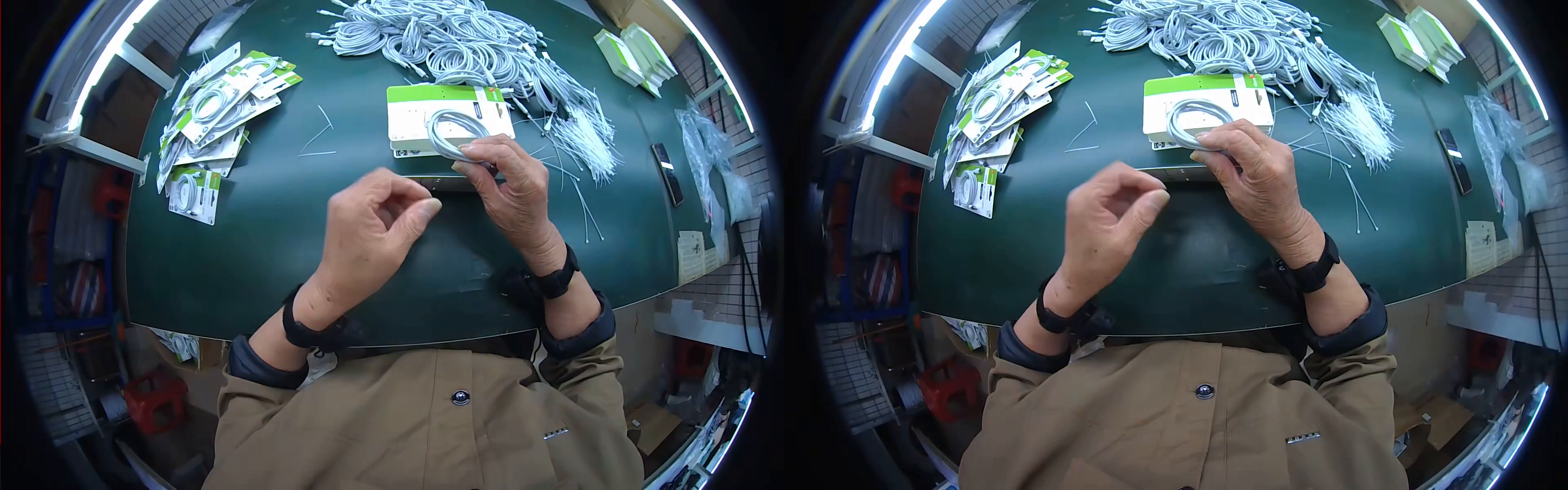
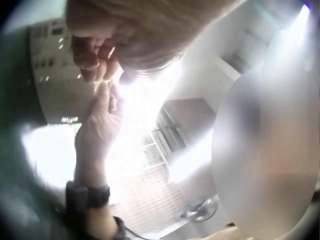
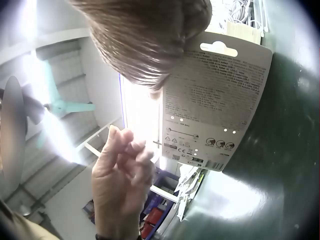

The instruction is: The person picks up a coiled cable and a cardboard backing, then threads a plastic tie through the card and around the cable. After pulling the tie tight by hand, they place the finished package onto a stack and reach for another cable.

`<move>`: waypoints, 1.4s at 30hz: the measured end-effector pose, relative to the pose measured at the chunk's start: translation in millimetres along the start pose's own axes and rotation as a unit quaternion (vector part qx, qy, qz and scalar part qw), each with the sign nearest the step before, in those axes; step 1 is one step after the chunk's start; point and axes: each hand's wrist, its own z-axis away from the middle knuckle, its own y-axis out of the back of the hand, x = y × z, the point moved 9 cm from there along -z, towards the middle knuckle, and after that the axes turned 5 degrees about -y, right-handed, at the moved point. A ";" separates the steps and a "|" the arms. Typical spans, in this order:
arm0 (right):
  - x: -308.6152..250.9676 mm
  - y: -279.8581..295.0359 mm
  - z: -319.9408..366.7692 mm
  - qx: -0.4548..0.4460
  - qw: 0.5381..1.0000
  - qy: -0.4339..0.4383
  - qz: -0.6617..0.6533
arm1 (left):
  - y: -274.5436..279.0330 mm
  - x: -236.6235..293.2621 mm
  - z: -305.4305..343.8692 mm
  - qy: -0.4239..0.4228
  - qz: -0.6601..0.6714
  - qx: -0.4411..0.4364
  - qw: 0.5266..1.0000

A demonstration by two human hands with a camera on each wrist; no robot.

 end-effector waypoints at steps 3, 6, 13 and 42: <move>-5.9 -5.7 3.4 -0.023 1.000 0.006 -0.011 | -34.3 -54.8 24.9 0.253 0.223 -0.086 0.938; -18.0 -14.6 7.5 -0.052 0.998 0.042 -0.021 | -43.8 -71.0 38.0 0.344 0.438 -0.032 0.830; -37.8 -26.0 10.0 -0.126 0.989 0.073 -0.023 | -38.6 -82.7 44.7 0.339 0.520 0.044 0.783; 5.4 -23.8 3.2 -0.165 0.981 -0.076 -0.063 | -35.6 -57.4 -10.5 0.169 0.408 -0.012 0.897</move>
